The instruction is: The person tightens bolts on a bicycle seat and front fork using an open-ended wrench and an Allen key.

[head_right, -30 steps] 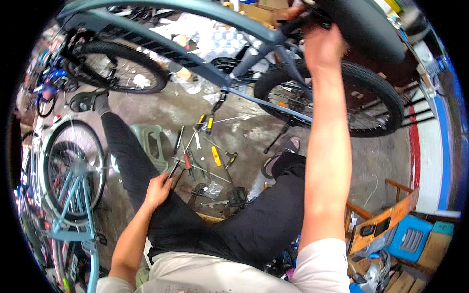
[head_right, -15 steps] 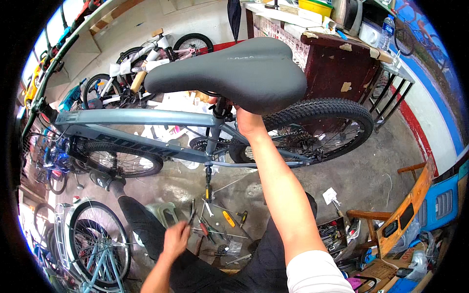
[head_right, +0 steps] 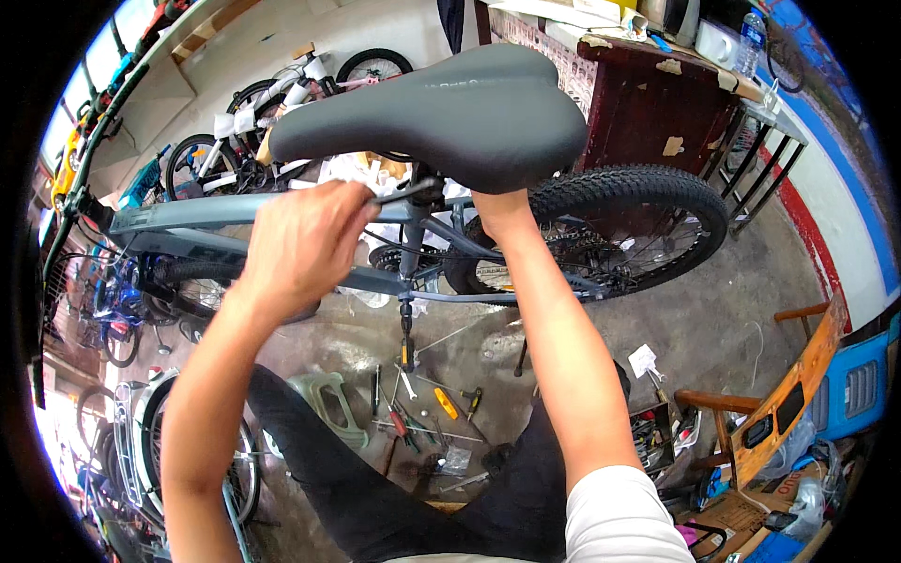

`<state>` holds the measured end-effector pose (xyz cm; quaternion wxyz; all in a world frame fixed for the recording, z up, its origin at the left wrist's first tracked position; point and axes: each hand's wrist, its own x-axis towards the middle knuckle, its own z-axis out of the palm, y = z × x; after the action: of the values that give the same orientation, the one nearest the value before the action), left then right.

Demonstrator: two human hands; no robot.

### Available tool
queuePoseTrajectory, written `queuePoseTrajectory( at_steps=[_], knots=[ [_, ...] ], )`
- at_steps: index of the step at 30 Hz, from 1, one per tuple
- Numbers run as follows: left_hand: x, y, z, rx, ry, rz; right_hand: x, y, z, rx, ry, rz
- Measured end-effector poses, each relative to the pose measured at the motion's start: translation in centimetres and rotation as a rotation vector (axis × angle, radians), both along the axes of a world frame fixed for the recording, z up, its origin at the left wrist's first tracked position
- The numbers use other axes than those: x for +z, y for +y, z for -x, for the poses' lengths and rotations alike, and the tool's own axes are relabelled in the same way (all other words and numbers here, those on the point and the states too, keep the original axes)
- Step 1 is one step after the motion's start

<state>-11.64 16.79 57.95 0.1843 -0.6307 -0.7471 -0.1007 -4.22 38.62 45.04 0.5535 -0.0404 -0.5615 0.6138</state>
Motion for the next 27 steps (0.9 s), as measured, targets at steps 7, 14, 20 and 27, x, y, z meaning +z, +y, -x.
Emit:
queuePoseTrajectory(
  at_steps=[7,14,20,27],
  knots=[
    [1.5,2.6,0.8,-0.075,0.201,-0.058,1.5,-0.7,-0.9,-0.082,-0.1,-0.014],
    [1.5,1.7,-0.5,-0.006,0.198,-0.071,-0.7,1.5,-0.3,0.051,-0.183,-0.079],
    [-0.7,2.1,0.0,0.067,0.075,-0.072,-1.4,2.2,0.0,0.035,-0.194,0.003],
    [-3.0,2.7,1.0,0.021,-0.014,-0.166,-0.7,1.4,-0.4,0.104,-0.165,-0.012]
  ],
)
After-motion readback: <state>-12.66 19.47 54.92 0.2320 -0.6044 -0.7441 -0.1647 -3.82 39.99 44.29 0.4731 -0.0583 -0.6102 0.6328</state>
